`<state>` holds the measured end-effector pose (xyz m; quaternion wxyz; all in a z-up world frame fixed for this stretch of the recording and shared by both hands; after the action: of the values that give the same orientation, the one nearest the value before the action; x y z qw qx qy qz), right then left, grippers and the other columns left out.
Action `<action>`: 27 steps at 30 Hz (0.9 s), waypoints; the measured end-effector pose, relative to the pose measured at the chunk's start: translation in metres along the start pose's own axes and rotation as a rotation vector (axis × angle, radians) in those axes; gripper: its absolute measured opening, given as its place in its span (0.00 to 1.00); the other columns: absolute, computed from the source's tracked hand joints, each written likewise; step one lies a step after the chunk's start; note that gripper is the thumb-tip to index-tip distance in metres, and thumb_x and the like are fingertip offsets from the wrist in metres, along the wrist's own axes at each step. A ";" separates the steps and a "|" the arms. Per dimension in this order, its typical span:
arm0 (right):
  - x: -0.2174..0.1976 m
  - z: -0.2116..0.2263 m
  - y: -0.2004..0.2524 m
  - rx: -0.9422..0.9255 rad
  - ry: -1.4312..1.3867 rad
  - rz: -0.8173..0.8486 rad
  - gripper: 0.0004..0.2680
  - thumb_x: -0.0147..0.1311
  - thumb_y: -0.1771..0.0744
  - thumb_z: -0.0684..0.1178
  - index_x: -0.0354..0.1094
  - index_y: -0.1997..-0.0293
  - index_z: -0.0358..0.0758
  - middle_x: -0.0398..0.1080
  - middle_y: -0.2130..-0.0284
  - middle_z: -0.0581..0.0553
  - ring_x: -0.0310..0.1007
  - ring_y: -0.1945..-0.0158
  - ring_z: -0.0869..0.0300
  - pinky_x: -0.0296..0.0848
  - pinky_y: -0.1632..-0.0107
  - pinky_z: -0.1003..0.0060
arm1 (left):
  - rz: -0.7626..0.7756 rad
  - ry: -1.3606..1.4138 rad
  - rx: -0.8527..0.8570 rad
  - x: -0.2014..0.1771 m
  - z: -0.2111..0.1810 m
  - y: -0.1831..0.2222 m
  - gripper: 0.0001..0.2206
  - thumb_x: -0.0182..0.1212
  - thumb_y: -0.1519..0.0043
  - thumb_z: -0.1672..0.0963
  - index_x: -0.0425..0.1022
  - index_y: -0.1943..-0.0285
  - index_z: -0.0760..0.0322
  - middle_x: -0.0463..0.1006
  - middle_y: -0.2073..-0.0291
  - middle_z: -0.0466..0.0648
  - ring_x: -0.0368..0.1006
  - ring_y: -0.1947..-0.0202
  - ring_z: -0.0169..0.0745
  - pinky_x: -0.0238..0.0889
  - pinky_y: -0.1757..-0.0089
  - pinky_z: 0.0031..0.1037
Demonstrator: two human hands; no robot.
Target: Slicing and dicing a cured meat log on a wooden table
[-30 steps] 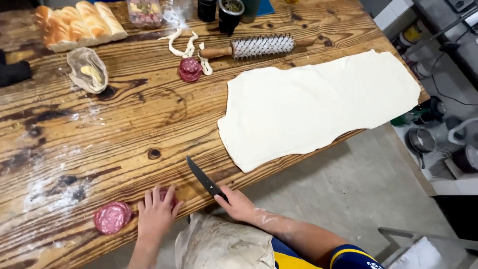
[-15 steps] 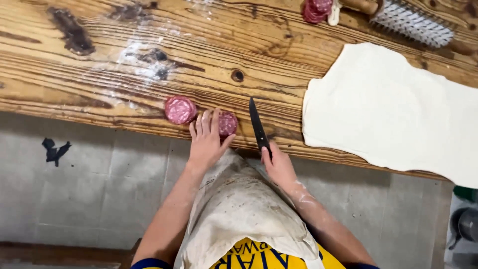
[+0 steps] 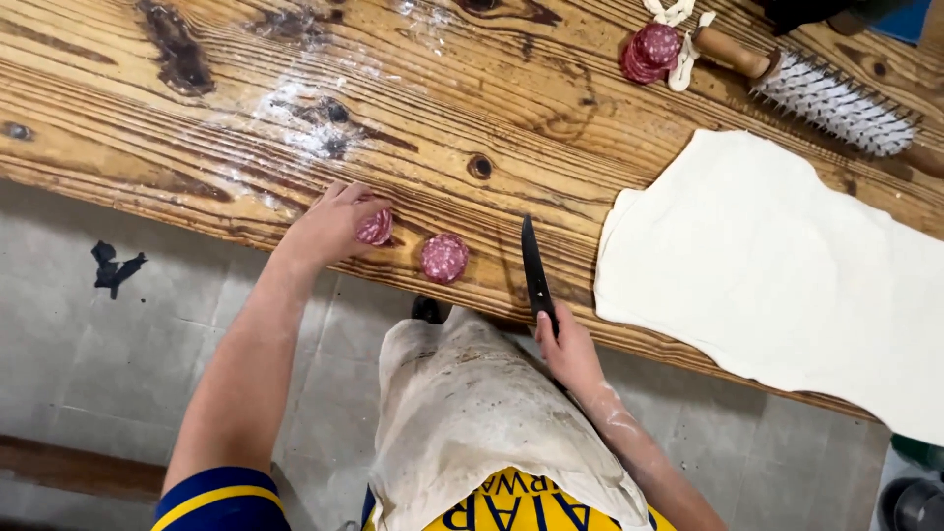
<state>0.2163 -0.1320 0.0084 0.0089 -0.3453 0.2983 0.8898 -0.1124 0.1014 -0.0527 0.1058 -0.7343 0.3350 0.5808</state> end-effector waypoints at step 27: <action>0.029 0.047 -0.100 -0.714 0.700 0.137 0.10 0.35 0.28 0.52 0.57 0.49 0.38 0.73 0.79 0.31 0.79 0.71 0.38 0.78 0.70 0.47 | -0.799 -0.068 -0.825 0.071 -0.177 -0.006 0.09 0.48 0.36 0.54 0.68 0.53 0.61 0.65 0.61 0.50 0.66 0.61 0.50 0.61 0.62 0.36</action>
<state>0.1878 -0.0298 -0.0348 -0.2689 -0.5839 -0.0176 0.7658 0.0372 -0.0168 -0.0665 0.0323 -0.7653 -0.2263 0.6017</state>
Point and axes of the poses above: each hand's wrist, its own y-axis away from the middle knuckle, its own x-axis out of the palm, z = x × y, the point moved 4 cm from there along -y, towards the middle knuckle
